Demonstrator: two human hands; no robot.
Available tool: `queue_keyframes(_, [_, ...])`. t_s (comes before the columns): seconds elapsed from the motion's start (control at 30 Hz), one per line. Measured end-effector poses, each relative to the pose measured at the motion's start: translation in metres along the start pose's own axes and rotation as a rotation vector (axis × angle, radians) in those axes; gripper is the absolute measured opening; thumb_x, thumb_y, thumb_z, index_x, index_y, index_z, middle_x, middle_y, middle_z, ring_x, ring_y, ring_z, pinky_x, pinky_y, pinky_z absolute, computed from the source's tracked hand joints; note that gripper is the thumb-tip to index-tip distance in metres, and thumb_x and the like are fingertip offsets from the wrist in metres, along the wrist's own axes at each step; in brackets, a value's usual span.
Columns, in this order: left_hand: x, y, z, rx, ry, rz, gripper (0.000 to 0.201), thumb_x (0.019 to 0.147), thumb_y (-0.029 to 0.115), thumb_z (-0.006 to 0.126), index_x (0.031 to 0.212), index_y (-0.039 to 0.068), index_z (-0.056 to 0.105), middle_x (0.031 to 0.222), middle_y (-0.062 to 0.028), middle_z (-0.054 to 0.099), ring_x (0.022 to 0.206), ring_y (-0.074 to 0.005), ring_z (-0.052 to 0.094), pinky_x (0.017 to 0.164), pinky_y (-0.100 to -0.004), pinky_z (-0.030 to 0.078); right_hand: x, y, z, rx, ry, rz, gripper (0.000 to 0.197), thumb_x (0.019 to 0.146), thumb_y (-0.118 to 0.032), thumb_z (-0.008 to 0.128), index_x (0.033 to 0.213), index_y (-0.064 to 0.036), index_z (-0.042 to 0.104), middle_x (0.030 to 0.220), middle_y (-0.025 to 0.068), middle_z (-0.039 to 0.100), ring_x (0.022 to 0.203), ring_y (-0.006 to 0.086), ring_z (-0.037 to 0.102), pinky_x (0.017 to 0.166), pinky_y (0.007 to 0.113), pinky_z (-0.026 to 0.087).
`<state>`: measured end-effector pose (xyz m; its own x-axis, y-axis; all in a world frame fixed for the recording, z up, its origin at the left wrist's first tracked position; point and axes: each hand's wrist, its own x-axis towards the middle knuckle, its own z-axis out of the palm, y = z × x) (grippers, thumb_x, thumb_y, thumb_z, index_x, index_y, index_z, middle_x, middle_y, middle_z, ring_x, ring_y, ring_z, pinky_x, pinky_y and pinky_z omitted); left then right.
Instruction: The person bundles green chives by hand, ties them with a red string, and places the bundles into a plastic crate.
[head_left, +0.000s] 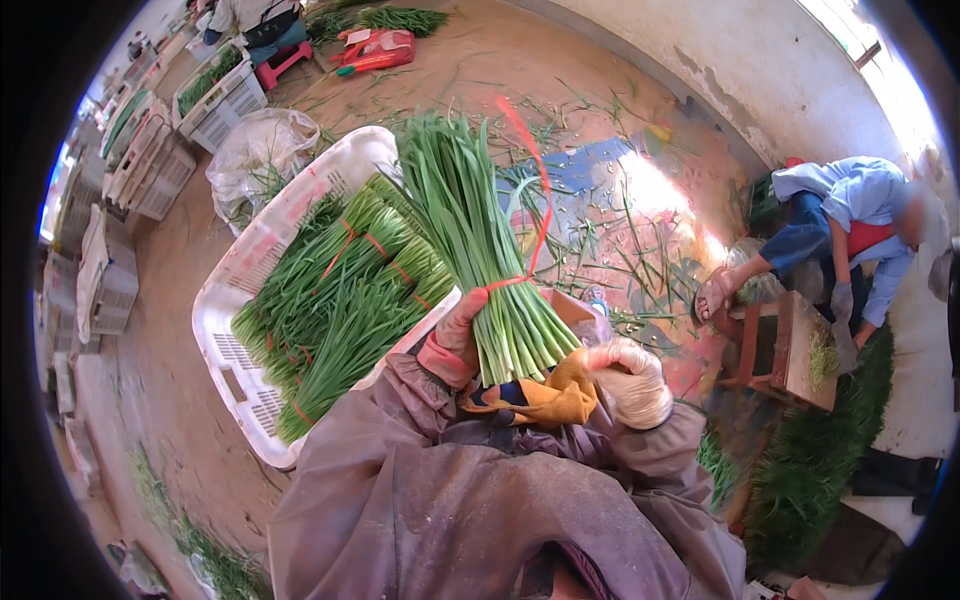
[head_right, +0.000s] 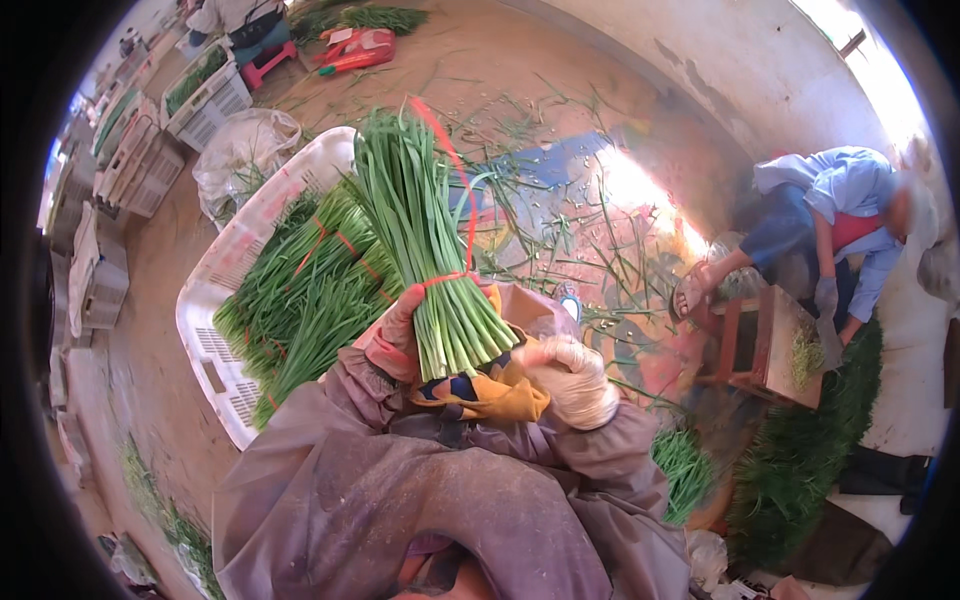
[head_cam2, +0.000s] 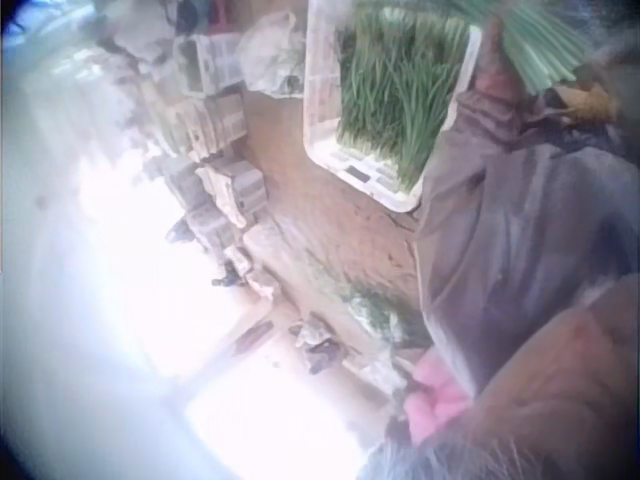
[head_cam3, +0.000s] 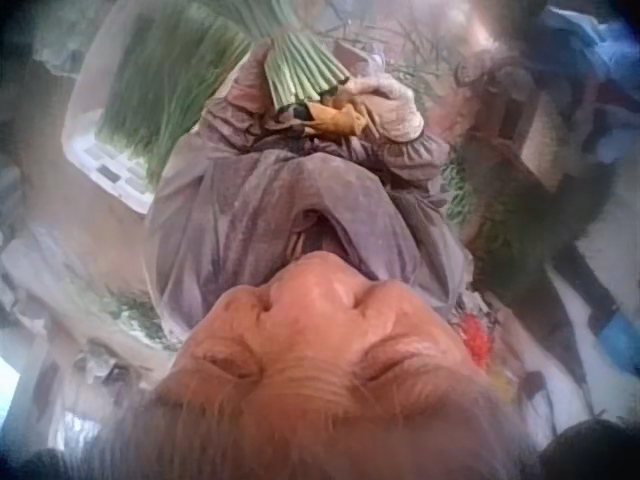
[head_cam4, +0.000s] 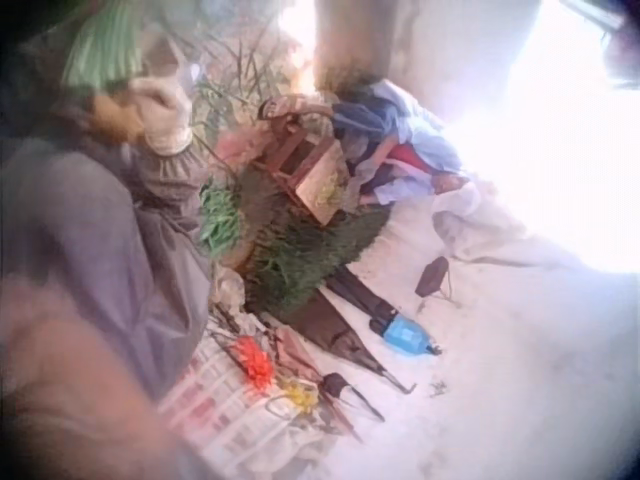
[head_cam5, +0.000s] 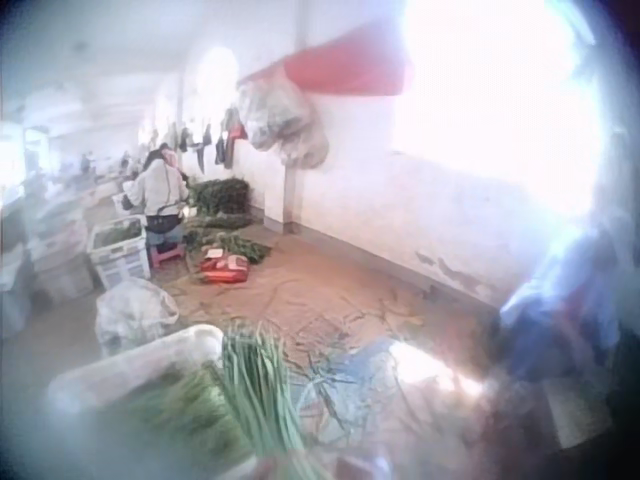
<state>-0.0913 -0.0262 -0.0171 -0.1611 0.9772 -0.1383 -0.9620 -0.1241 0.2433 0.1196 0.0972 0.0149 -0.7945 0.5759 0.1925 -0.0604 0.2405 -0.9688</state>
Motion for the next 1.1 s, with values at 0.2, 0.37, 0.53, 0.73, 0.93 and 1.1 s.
queue_keyframes(0.2, [-0.02,0.003,-0.004,0.388,-0.028,0.175,0.067,0.079,0.025,0.074,0.134,0.002,0.043,0.12,-0.0146,0.059,0.104,-0.0301,0.063,0.085,-0.0461,0.056,0.012,0.007,-0.059,-1.391,-0.36,0.527,0.026,0.08,-0.01,0.073,0.104,-0.0018,0.068,0.098,0.0116,0.07,0.089,0.0145,0.064,0.077,0.029,0.051])
queue_keyframes(0.37, [-0.015,-0.019,0.0,0.465,-0.084,0.16,0.07,0.078,0.018,0.076,0.137,0.006,0.04,0.124,-0.0125,0.056,0.109,-0.0266,0.061,0.091,-0.0417,0.053,0.051,-0.032,0.014,0.219,0.027,0.408,0.065,0.084,-0.01,0.07,0.141,-0.001,0.039,0.116,0.008,0.062,0.11,0.014,0.056,0.097,0.032,0.044])
queue_keyframes(0.53, [-0.025,-0.018,0.006,0.672,-0.119,0.265,0.077,0.079,0.03,0.075,0.139,0.004,0.036,0.131,-0.0101,0.05,0.118,-0.0221,0.053,0.099,-0.0368,0.046,0.085,-0.013,0.077,0.084,-0.004,0.351,0.066,0.075,-0.009,0.078,0.132,-0.0023,0.045,0.109,0.0074,0.063,0.097,0.0175,0.06,0.083,0.033,0.05])
queue_keyframes(0.73, [-0.007,-0.001,-0.025,0.364,0.036,0.461,0.062,0.083,0.02,0.072,0.136,0.007,0.043,0.123,-0.0093,0.058,0.108,-0.023,0.06,0.09,-0.0383,0.051,0.108,-0.014,0.099,0.254,-0.202,0.287,0.047,0.082,-0.012,0.073,0.124,-0.0003,0.053,0.105,0.0056,0.065,0.094,0.0141,0.06,0.084,0.03,0.049])
queue_keyframes(0.93, [-0.017,-0.001,-0.014,0.338,0.004,0.498,0.055,0.083,0.012,0.068,0.134,0.006,0.047,0.116,-0.012,0.063,0.099,-0.0268,0.065,0.084,-0.0399,0.055,0.194,-0.052,0.093,0.09,-0.163,0.23,0.043,0.085,-0.013,0.067,0.124,-0.0017,0.056,0.102,0.006,0.067,0.095,0.0169,0.061,0.086,0.03,0.049])
queue_keyframes(1.1, [-0.021,0.005,-0.008,0.295,-0.098,0.358,0.05,0.083,0.002,0.067,0.13,0.007,0.051,0.118,-0.0094,0.063,0.101,-0.0221,0.064,0.088,-0.0354,0.053,0.265,-0.063,0.031,-0.142,0.24,-0.066,0.023,0.083,-0.006,0.068,0.106,-0.0021,0.069,0.083,0.0042,0.067,0.078,0.015,0.062,0.074,0.028,0.051])
